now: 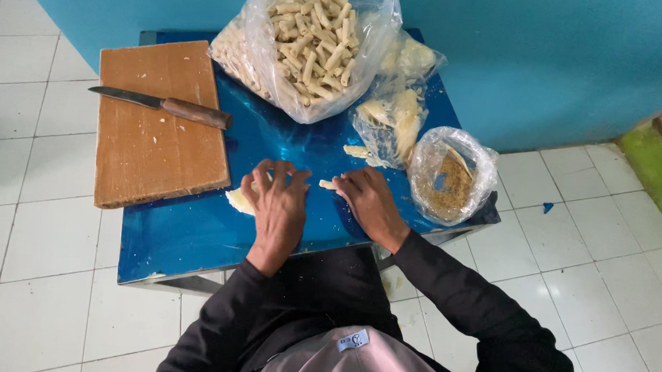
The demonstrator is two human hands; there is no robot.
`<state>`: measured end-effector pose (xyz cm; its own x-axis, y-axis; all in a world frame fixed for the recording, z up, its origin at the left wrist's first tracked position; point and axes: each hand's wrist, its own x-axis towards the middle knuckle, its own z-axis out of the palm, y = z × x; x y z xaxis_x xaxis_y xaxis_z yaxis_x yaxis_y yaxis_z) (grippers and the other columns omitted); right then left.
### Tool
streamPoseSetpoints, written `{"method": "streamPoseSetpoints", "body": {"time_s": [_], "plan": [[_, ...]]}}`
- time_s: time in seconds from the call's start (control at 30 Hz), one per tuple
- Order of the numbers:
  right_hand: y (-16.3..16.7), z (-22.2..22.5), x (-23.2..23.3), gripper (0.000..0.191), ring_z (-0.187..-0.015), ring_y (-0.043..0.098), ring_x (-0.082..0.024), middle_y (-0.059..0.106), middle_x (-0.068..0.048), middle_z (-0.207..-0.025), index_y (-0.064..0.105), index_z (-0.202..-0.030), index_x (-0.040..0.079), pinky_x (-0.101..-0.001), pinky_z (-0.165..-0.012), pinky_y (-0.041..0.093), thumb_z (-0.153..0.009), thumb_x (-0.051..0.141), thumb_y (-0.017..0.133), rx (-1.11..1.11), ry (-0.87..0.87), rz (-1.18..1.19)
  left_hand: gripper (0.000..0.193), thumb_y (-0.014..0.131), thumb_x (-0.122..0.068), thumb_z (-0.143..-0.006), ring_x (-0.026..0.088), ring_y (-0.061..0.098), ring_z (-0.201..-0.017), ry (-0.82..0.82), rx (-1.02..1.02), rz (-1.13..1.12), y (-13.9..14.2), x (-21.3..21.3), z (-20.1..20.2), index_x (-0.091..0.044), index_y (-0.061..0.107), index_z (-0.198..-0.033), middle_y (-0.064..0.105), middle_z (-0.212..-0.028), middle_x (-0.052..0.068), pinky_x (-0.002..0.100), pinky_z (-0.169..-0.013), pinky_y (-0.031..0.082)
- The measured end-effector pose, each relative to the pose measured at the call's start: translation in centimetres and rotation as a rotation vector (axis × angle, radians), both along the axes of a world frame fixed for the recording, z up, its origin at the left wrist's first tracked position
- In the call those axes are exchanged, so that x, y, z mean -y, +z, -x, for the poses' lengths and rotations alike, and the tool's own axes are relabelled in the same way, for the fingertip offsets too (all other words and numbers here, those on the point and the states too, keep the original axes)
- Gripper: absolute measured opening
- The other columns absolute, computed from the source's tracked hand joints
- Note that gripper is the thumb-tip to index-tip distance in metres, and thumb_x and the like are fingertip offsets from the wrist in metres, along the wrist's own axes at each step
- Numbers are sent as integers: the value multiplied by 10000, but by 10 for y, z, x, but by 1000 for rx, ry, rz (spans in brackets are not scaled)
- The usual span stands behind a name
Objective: The person sits at a small blue table and cuts pieces from a sheet of dough by hand, then presses the dough pieces into a plastic-covered bowl of brown filling, working one piece at a time. A bag of rolled dough sticks and a knife on a wooden board sit on the table.
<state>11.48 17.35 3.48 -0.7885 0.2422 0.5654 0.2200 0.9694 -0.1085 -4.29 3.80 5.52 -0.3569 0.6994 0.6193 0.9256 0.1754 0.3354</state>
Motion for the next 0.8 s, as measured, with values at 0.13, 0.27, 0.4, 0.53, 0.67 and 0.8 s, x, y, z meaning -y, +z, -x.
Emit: {"method": "streamPoseSetpoints", "body": {"time_s": [0.13,0.27,0.4,0.53,0.67,0.8], "plan": [[-4,5,1,204,-1004,590,-284,659,-87,-1043,730,-1129,40,-403,-896,489,-936,99,696,7,3,18,221,710,-159,-905,325,476,-1237,78,40,-19,4,26,15,-146,754,-1122,631,-1184,64,513,-1055,298],[5,12,14,222,-939,608,-267,669,-87,-998,743,-1147,46,-382,-857,501,-942,125,716,71,52,114,212,712,-158,-918,320,487,-1204,170,114,-6,3,50,31,-158,749,-1126,628,-1162,59,493,-1030,343],[57,32,3,234,-894,681,-217,716,-59,-1007,758,-1165,118,-352,-767,545,-942,185,737,116,18,592,282,721,-143,-891,354,512,-1195,248,171,-27,-5,64,42,-115,720,-1172,619,-1217,86,472,-947,403],[120,58,-31,332,-1235,633,-324,649,-175,-1323,648,-1357,36,-399,-1023,537,-1025,37,672,-446,48,69,330,738,-154,-880,361,539,-1113,278,221,3,-15,67,43,-71,691,-1196,604,-1205,111,471,-896,432],[83,87,27,220,-1085,679,-253,694,-58,-1151,711,-1173,115,-367,-936,554,-959,142,752,-208,192,256,282,728,-124,-843,359,573,-1042,276,259,6,-23,64,43,-65,700,-1118,644,-1126,110,475,-839,433],[26,100,67,283,-1000,649,-331,679,-115,-1062,695,-1058,44,-418,-856,529,-864,230,783,-31,231,336,196,643,-37,-936,356,604,-986,144,292,-100,-29,61,53,-60,695,-1124,682,-1052,121,458,-847,465]]}}
